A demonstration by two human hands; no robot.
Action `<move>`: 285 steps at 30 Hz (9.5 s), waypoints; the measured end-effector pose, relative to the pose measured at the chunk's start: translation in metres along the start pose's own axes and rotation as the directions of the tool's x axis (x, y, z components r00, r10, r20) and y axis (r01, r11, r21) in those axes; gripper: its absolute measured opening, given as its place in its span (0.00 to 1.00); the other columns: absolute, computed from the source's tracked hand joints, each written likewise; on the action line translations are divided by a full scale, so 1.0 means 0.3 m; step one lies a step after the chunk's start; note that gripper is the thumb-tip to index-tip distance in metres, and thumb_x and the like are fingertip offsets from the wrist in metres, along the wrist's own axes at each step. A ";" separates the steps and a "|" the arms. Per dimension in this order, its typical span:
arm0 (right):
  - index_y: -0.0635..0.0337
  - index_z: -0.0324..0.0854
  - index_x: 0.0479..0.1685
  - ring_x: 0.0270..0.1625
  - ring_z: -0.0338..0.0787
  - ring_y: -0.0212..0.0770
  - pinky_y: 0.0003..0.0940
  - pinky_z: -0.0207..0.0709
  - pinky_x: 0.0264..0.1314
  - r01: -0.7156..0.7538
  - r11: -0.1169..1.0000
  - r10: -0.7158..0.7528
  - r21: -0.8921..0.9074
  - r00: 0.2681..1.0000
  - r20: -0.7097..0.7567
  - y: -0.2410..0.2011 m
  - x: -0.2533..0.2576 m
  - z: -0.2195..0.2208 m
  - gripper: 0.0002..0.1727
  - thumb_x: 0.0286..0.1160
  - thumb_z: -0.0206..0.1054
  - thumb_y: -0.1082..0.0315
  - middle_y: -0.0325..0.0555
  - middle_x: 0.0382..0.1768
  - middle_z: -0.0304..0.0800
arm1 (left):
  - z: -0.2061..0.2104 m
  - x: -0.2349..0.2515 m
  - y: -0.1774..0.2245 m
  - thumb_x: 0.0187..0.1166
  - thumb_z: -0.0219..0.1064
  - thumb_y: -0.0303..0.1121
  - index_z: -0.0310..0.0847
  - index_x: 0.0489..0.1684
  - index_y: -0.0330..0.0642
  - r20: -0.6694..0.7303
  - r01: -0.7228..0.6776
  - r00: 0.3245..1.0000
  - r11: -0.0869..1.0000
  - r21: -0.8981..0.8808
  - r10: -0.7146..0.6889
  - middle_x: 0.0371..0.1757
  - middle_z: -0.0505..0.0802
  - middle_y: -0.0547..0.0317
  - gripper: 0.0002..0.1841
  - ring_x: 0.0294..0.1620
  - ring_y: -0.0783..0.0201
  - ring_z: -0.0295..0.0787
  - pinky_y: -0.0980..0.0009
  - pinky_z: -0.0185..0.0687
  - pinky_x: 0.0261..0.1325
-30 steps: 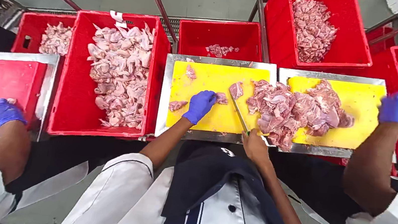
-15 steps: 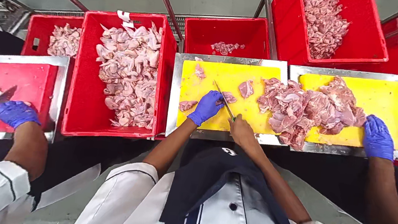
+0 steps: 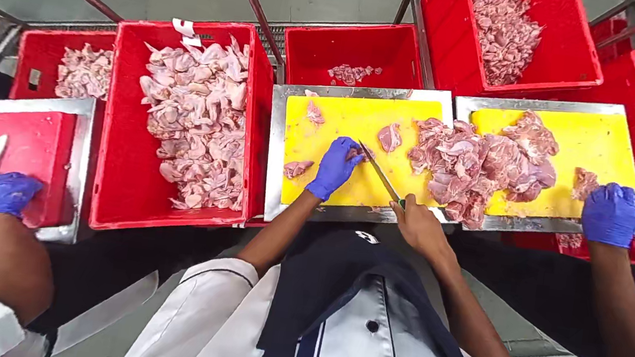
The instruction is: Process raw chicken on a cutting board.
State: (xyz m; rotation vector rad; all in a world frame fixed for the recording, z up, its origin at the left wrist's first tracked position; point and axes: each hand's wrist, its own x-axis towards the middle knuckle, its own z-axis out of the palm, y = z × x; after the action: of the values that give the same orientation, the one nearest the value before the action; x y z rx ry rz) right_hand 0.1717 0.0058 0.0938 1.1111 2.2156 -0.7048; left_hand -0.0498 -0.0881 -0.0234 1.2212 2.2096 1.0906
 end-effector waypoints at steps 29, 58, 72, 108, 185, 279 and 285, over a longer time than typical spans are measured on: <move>0.68 0.71 0.73 0.55 0.91 0.67 0.65 0.82 0.57 0.014 0.992 0.006 0.129 0.988 -0.152 0.173 0.011 -0.011 0.34 0.93 0.47 0.42 0.67 0.49 0.89 | 0.061 0.048 0.117 0.77 0.71 0.41 0.86 0.65 0.42 0.024 -0.042 0.999 0.973 0.226 0.037 0.72 0.88 0.49 0.20 0.79 0.48 0.78 0.48 0.69 0.84; 0.68 0.72 0.69 0.59 0.91 0.65 0.62 0.82 0.59 -0.059 0.993 0.075 0.106 0.985 -0.154 0.117 0.088 0.019 0.33 0.93 0.48 0.43 0.66 0.51 0.89 | 0.029 0.052 0.072 0.84 0.62 0.49 0.91 0.56 0.45 0.090 0.097 0.984 0.881 0.463 -0.156 0.55 0.94 0.47 0.20 0.65 0.45 0.87 0.44 0.74 0.74; 0.68 0.70 0.72 0.60 0.91 0.62 0.61 0.83 0.60 -0.028 0.980 0.032 0.197 0.999 -0.015 -0.122 0.207 0.077 0.31 0.94 0.47 0.45 0.65 0.55 0.88 | 0.020 0.088 0.010 0.78 0.69 0.26 0.91 0.48 0.36 0.196 -0.096 0.978 0.987 0.129 0.070 0.59 0.93 0.46 0.07 0.70 0.50 0.86 0.55 0.78 0.78; 0.70 0.72 0.71 0.63 0.89 0.65 0.63 0.81 0.64 0.024 0.989 -0.022 0.146 1.000 -0.021 -0.122 0.220 -0.001 0.32 0.93 0.49 0.45 0.67 0.58 0.87 | -0.004 0.152 0.023 0.80 0.68 0.33 0.88 0.60 0.39 0.211 0.060 0.972 0.979 0.196 -0.101 0.65 0.91 0.46 0.14 0.72 0.50 0.85 0.54 0.75 0.80; 0.89 0.72 0.64 0.50 0.89 0.56 0.37 0.76 0.64 -0.122 0.988 0.087 0.090 0.942 0.325 -0.120 -0.376 -0.473 0.23 0.97 0.45 0.70 0.79 0.50 0.86 | -0.106 -0.172 0.140 0.72 0.71 0.19 0.93 0.45 0.32 -0.458 -0.136 0.885 0.986 -0.092 0.079 0.54 0.94 0.42 0.08 0.61 0.52 0.91 0.60 0.87 0.66; 0.69 0.79 0.61 0.50 0.91 0.64 0.65 0.81 0.55 -0.252 0.862 0.292 0.439 0.956 -0.023 0.261 -0.043 0.236 0.35 0.89 0.55 0.39 0.66 0.45 0.89 | -0.231 0.219 0.343 0.76 0.68 0.30 0.94 0.51 0.42 0.227 -0.285 0.935 0.958 0.032 0.271 0.48 0.97 0.47 0.12 0.52 0.49 0.95 0.41 0.87 0.58; 0.67 0.78 0.62 0.47 0.92 0.63 0.63 0.82 0.53 -0.261 0.880 0.310 0.396 0.949 -0.064 0.227 -0.058 0.238 0.33 0.90 0.54 0.40 0.64 0.41 0.89 | -0.038 0.001 -0.013 0.70 0.57 0.18 0.76 0.83 0.49 0.499 -0.309 0.841 0.942 0.129 0.207 0.87 0.76 0.54 0.35 0.92 0.49 0.64 0.49 0.61 0.90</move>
State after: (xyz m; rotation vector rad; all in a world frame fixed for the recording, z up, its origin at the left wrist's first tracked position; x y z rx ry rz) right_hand 0.2542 -0.0157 0.0413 1.6809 1.9945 -0.9861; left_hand -0.0594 -0.0940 -0.0195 1.7085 1.8339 0.5590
